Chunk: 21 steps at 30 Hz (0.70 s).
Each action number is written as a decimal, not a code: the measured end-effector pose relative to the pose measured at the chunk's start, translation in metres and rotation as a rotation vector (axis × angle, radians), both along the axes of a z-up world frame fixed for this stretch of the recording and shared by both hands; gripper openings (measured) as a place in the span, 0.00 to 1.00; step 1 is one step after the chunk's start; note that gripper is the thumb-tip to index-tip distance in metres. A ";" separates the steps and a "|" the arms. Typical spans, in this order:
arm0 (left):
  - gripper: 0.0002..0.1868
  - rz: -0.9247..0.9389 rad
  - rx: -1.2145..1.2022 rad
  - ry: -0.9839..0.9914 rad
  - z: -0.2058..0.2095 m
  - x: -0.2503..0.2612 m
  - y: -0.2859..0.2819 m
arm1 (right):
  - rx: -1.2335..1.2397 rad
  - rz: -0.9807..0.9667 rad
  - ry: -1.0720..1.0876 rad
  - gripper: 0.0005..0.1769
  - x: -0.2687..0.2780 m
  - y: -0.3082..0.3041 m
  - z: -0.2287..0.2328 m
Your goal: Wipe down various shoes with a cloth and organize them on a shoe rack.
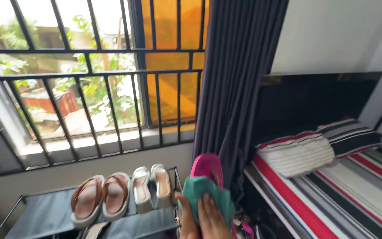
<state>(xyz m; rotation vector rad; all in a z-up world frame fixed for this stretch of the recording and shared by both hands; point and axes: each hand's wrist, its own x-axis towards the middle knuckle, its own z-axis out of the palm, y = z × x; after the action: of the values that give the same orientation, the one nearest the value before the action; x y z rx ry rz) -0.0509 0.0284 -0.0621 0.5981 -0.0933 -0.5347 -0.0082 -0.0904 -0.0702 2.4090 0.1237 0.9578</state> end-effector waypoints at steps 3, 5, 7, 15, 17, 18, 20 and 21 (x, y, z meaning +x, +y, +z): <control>0.49 0.018 0.072 0.019 0.102 0.014 0.007 | 0.752 0.600 0.374 0.54 -0.027 0.020 0.163; 0.49 0.030 0.117 0.023 0.160 0.039 0.003 | 0.881 0.519 0.253 0.51 -0.025 0.039 0.242; 0.53 0.052 0.145 -0.030 0.155 0.048 0.004 | 1.016 0.555 0.250 0.50 -0.022 0.048 0.253; 0.62 0.261 0.043 -0.141 0.166 0.072 0.074 | 1.159 0.584 0.349 0.33 -0.079 0.064 0.197; 0.59 0.240 0.260 0.183 0.196 0.058 0.086 | 1.393 0.519 0.532 0.27 -0.076 0.035 0.173; 0.59 0.248 0.260 0.190 0.191 0.057 0.084 | 1.392 0.521 0.543 0.27 -0.074 0.025 0.185; 0.61 0.245 0.149 0.017 0.183 0.059 0.083 | 2.258 0.563 0.588 0.21 -0.068 0.006 0.208; 0.61 0.246 0.147 0.015 0.210 0.044 0.081 | 2.255 0.565 0.588 0.21 -0.065 -0.001 0.233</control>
<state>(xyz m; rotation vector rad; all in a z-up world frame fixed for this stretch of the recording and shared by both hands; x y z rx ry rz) -0.0070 0.1098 0.1479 0.7376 0.0341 -0.3086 -0.0736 -0.0916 0.1626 4.8985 -0.2863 0.1876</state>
